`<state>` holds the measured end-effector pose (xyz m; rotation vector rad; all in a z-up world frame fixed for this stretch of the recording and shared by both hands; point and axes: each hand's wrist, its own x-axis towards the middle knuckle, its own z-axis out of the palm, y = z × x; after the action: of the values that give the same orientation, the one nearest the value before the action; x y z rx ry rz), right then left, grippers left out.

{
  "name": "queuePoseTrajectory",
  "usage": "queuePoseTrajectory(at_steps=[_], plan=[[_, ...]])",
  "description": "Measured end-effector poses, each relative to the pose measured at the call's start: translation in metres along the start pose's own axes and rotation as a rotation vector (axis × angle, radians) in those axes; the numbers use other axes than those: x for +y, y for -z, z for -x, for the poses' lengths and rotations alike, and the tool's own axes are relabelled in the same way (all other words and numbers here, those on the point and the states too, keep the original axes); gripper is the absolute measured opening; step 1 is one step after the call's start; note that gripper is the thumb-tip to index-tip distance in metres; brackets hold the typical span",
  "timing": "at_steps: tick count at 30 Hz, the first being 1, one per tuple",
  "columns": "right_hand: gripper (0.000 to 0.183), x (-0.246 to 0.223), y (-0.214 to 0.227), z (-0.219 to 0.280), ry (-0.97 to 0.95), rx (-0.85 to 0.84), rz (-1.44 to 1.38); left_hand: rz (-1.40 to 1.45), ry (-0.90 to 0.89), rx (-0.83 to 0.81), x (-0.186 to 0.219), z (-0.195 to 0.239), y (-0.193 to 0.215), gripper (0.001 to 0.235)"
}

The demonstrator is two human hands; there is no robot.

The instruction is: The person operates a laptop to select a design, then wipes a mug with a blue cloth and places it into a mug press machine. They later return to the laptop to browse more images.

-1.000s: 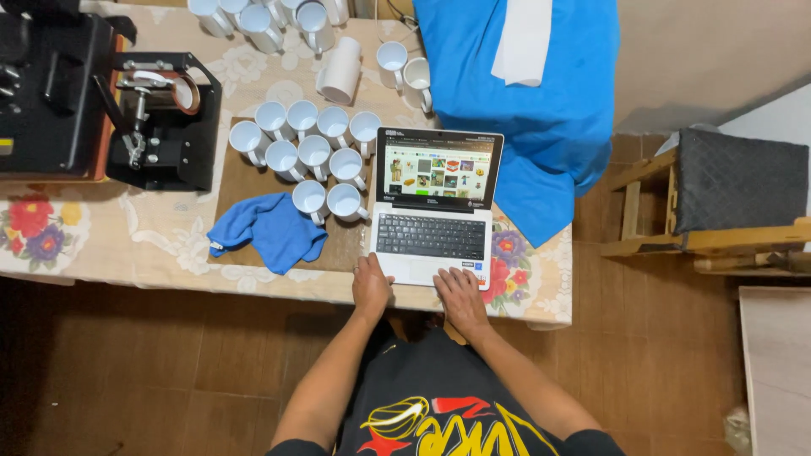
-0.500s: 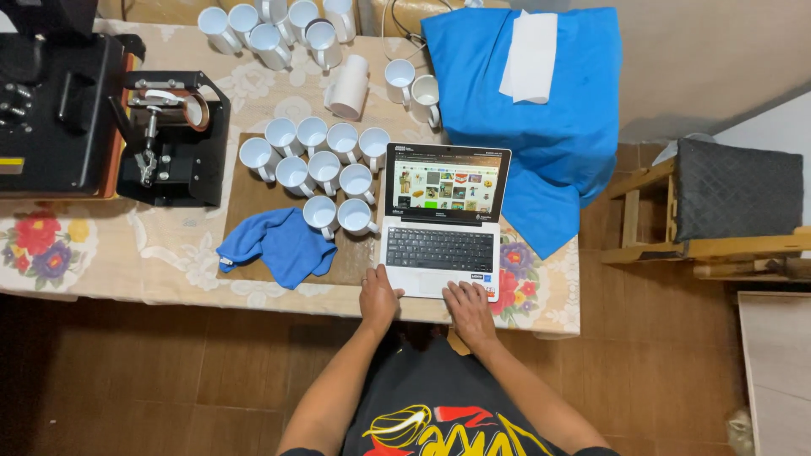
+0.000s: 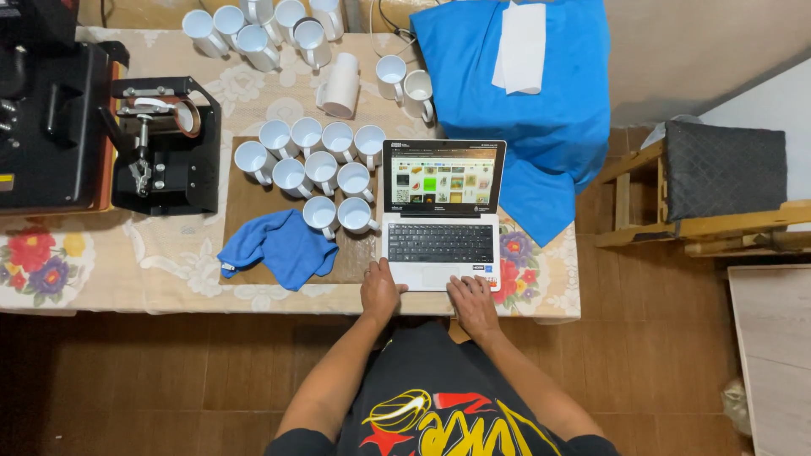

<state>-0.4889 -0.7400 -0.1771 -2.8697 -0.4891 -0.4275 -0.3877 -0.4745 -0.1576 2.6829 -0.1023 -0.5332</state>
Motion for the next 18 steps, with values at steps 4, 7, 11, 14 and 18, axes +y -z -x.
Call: queuePoseTrajectory(at_steps=[4,7,11,14,18], plan=[[0.027,-0.001,-0.005,0.001,-0.013,-0.001,0.01,-0.01,-0.013,0.005,0.001,0.0,0.003,0.091],[0.027,0.002,-0.005,-0.001,-0.016,0.003,0.013,-0.003,-0.011,0.001,0.001,-0.005,0.003,0.09],[0.026,0.002,-0.005,-0.001,-0.018,0.012,0.014,-0.009,-0.011,-0.003,0.0,-0.003,0.003,0.088],[0.028,0.003,-0.005,-0.004,-0.027,0.005,0.0,-0.013,-0.002,-0.002,0.001,-0.002,0.001,0.086],[0.031,0.008,-0.018,0.001,-0.034,-0.008,-0.01,-0.027,0.002,0.006,0.001,-0.003,0.0,0.084]])
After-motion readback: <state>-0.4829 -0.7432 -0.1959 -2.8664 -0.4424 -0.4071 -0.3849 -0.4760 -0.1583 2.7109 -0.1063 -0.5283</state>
